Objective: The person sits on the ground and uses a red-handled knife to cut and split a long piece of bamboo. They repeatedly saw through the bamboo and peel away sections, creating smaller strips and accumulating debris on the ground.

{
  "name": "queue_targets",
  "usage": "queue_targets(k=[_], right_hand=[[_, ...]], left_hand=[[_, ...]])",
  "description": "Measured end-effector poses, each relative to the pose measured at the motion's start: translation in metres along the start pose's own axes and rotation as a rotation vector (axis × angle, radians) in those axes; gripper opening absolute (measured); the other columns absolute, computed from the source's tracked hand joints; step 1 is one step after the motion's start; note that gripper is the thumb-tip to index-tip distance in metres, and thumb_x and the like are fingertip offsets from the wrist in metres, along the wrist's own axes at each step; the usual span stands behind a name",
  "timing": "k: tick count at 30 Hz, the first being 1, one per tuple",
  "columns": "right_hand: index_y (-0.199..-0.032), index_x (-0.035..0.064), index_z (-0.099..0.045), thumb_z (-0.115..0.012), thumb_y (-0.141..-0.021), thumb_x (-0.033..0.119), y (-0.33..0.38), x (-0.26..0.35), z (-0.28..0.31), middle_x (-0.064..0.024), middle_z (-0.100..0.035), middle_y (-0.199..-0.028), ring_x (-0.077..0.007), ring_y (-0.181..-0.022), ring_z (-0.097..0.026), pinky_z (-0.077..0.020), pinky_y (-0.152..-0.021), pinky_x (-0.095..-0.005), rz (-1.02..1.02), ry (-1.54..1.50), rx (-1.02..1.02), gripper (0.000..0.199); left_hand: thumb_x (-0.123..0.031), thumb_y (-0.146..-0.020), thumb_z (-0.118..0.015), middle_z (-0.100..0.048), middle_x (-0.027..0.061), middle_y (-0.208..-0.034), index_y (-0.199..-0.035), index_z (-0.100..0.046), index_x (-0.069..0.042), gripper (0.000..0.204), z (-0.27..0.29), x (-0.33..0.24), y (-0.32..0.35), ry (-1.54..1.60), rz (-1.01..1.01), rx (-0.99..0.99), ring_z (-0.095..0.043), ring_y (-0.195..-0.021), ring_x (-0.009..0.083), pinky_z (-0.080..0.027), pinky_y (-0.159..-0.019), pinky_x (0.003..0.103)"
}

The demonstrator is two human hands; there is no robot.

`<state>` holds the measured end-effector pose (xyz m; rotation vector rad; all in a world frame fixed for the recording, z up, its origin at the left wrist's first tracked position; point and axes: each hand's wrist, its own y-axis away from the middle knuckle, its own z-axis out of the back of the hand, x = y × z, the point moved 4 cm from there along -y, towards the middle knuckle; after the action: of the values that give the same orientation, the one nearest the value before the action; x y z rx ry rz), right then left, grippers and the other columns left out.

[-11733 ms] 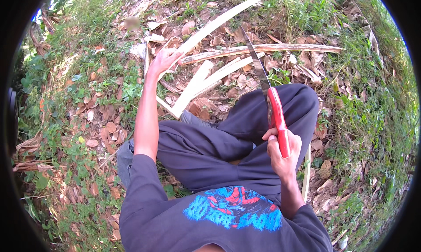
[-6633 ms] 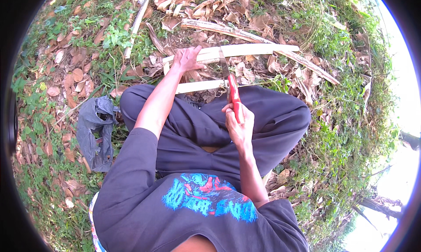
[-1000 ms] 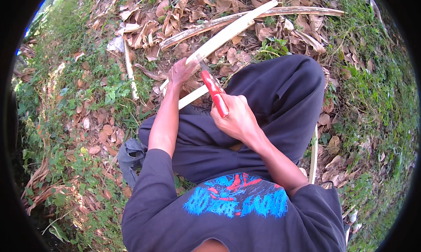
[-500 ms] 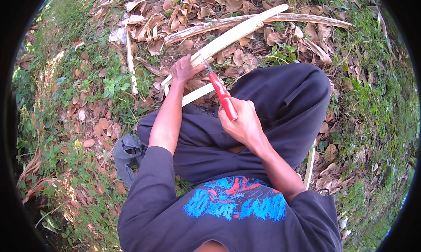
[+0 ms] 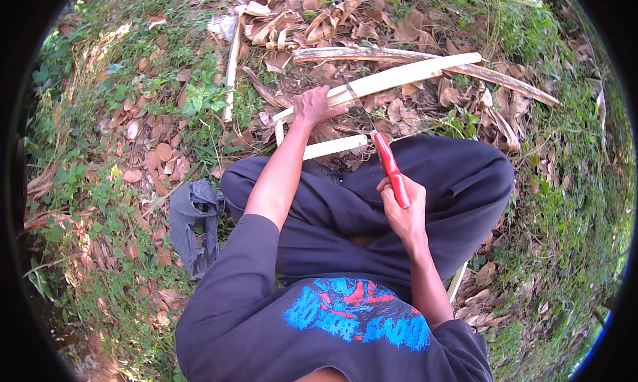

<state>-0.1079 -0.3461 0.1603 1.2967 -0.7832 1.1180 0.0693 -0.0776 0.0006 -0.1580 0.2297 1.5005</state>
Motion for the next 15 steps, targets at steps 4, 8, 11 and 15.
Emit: queue_targets(k=[4, 8, 11, 15], right_hand=[[-0.083, -0.0047, -0.064, -0.053, -0.086, 0.0, 0.0, 0.005, -0.007, 0.0014, -0.052, -0.062, -0.0036, -0.055, -0.043, -0.0352, -0.051, -0.0236, 0.04, 0.039, 0.055, 0.013], [-0.082, -0.005, -0.065, -0.054, -0.084, -0.001, 0.005, 0.0, -0.011, 0.001, -0.054, -0.064, -0.0045, -0.056, -0.044, -0.0371, -0.052, -0.0245, -0.022, 0.01, 0.051, 0.012], [-0.082, -0.0046, -0.065, -0.055, -0.084, 0.0, 0.008, -0.004, -0.018, 0.0009, -0.055, -0.064, -0.0046, -0.057, -0.045, -0.0381, -0.053, -0.0245, 0.005, 0.042, 0.074, 0.011], [-0.083, -0.0041, -0.065, -0.054, -0.087, 0.0, 0.008, 0.001, -0.022, 0.0016, -0.054, -0.062, -0.0039, -0.054, -0.045, -0.0368, -0.051, -0.0233, 0.002, 0.071, 0.08, 0.013]], left_hand=[[-0.068, -0.065, -0.08, -0.072, 0.0138, -0.103, -0.102, -0.066, -0.009, 0.071, 0.0, 0.006, 0.004, 0.028, 0.05, 0.046, -0.071, -0.098, 0.0309, -0.056, -0.085, 0.047], [-0.068, -0.064, -0.08, -0.072, 0.0139, -0.103, -0.103, -0.066, -0.01, 0.072, 0.003, 0.003, 0.003, 0.013, 0.072, 0.035, -0.071, -0.099, 0.031, -0.057, -0.087, 0.045], [-0.068, -0.065, -0.08, -0.072, 0.0128, -0.102, -0.104, -0.064, -0.01, 0.071, -0.005, 0.006, 0.003, 0.048, 0.064, 0.044, -0.071, -0.098, 0.0303, -0.057, -0.085, 0.045], [-0.068, -0.064, -0.08, -0.072, 0.0118, -0.1, -0.104, -0.063, -0.011, 0.072, -0.008, 0.007, 0.006, 0.042, 0.04, -0.053, -0.072, -0.097, 0.0287, -0.058, -0.084, 0.044]])
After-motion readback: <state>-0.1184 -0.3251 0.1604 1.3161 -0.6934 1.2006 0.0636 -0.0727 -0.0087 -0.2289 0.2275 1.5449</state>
